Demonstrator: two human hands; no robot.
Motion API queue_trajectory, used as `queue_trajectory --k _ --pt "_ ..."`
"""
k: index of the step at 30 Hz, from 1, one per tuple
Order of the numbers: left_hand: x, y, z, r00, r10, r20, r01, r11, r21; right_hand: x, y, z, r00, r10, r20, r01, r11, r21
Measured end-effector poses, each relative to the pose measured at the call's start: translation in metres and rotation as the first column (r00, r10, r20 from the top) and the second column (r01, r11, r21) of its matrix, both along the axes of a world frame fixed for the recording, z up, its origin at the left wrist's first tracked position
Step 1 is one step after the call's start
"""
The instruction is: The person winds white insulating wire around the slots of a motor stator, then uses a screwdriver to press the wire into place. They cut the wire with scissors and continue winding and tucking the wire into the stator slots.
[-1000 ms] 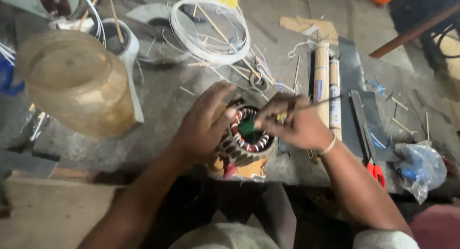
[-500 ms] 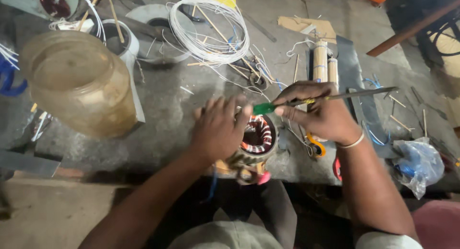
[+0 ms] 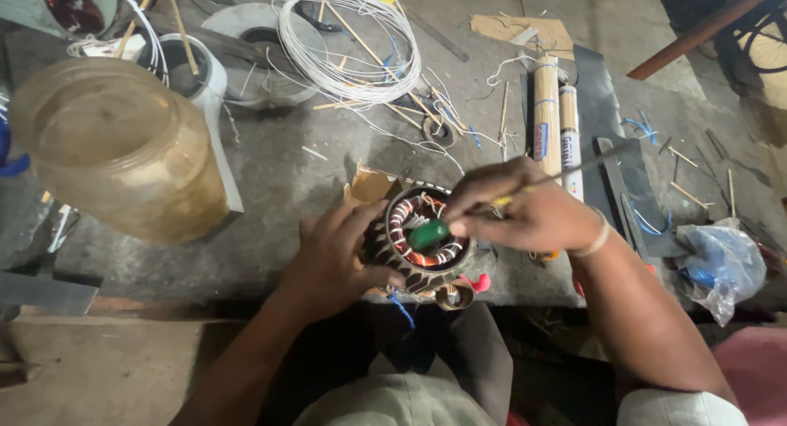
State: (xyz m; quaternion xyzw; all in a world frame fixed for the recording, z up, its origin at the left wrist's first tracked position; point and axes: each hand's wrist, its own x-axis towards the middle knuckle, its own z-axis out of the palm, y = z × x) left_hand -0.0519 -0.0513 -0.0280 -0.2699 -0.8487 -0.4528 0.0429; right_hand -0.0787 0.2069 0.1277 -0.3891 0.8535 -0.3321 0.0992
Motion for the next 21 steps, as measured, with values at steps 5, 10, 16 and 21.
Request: queue_trajectory --k 5,10,16,21 --pt "-0.005 -0.004 -0.009 0.997 0.034 -0.072 -0.033 0.999 0.014 0.001 -0.003 0.002 0.999 -0.046 0.02 0.046 0.998 -0.045" --pt "0.01 0.01 0.006 0.988 0.143 0.066 -0.139 0.988 -0.062 0.001 0.001 0.002 0.998 -0.062 -0.017 0.062 0.998 -0.02" --pt "0.038 0.026 0.027 0.969 0.223 -0.107 -0.229 0.972 -0.048 0.005 0.008 0.007 0.996 -0.078 -0.044 0.077 0.997 -0.017" --pt "0.005 0.01 0.024 0.997 -0.046 -0.056 0.034 0.98 -0.196 0.007 0.01 0.012 0.991 -0.123 -0.047 0.123 0.992 0.005"
